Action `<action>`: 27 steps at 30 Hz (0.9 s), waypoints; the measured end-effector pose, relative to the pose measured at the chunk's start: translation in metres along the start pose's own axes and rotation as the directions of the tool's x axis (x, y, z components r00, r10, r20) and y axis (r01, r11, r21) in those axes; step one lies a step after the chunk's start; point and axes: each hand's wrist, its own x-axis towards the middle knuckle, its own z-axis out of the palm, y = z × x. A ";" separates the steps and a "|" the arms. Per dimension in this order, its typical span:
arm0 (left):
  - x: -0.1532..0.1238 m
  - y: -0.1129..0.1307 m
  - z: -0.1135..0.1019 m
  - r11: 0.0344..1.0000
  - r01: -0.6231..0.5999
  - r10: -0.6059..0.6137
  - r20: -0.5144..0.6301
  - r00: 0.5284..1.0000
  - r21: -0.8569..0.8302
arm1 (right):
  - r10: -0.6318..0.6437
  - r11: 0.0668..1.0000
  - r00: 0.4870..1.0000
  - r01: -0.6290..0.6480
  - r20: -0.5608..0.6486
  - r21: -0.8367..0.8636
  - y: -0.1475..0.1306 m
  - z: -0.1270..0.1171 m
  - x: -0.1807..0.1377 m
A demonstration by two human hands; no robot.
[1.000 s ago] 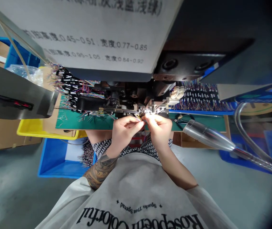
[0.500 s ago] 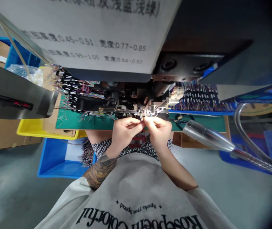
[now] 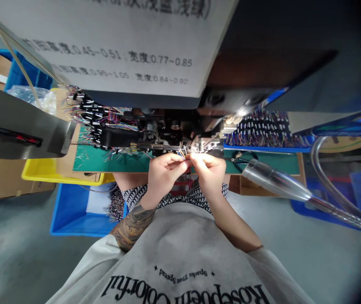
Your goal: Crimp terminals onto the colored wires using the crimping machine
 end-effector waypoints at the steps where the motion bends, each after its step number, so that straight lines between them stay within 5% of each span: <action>1: 0.000 0.000 0.000 1.000 -0.003 0.003 0.005 1.000 0.009 | 0.004 1.000 1.000 -0.004 0.009 -0.001 0.001 0.000 -0.001; 27: 0.000 0.001 0.001 0.998 -0.033 0.031 0.043 0.999 0.056 | -0.007 0.999 1.000 0.007 0.011 -0.036 -0.001 -0.002 -0.005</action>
